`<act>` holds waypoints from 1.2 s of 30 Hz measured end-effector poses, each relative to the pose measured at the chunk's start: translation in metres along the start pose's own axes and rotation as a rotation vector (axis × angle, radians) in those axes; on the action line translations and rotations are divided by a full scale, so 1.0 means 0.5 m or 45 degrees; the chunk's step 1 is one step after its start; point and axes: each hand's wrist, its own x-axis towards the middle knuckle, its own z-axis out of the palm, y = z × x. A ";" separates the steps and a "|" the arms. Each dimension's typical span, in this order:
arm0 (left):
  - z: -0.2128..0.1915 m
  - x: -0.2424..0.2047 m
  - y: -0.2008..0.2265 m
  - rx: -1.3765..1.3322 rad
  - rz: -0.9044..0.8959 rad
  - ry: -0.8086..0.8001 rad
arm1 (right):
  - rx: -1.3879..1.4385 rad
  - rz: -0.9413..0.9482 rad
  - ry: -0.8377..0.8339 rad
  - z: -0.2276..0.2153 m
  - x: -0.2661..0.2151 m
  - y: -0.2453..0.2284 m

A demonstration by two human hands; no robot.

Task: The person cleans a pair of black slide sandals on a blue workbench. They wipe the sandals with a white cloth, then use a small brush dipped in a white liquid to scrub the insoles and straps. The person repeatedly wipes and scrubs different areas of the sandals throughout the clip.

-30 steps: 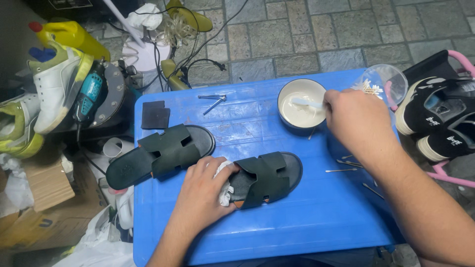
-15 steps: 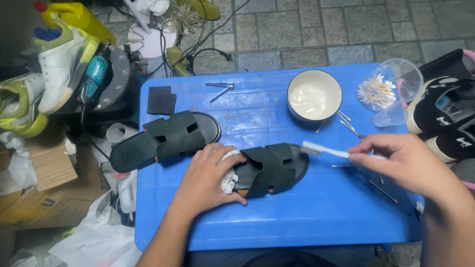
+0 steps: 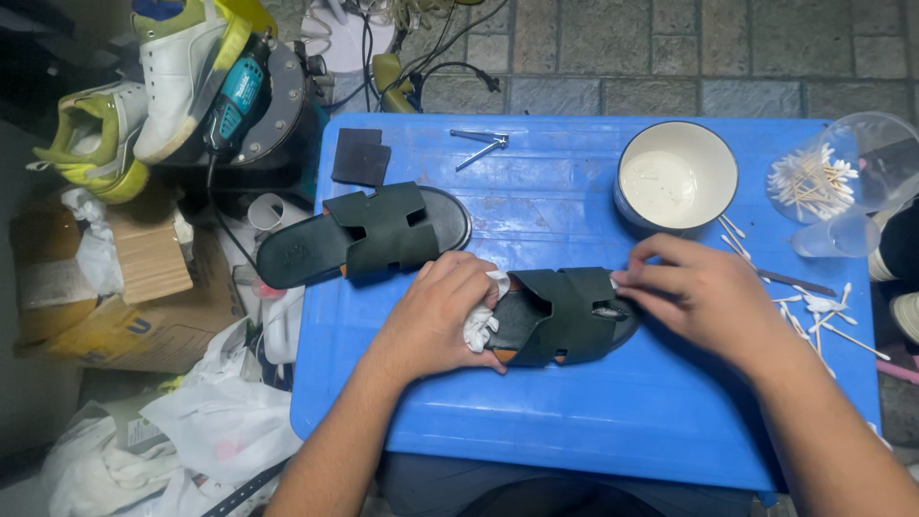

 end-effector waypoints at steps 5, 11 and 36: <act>-0.003 0.007 0.001 0.008 0.015 -0.004 | -0.043 0.115 0.014 -0.029 -0.020 0.026; -0.004 0.016 0.006 -0.025 -0.019 -0.027 | 0.052 0.143 -0.070 -0.034 -0.056 0.021; -0.004 0.015 0.010 0.022 -0.030 -0.037 | 0.036 0.045 -0.334 -0.045 -0.078 -0.008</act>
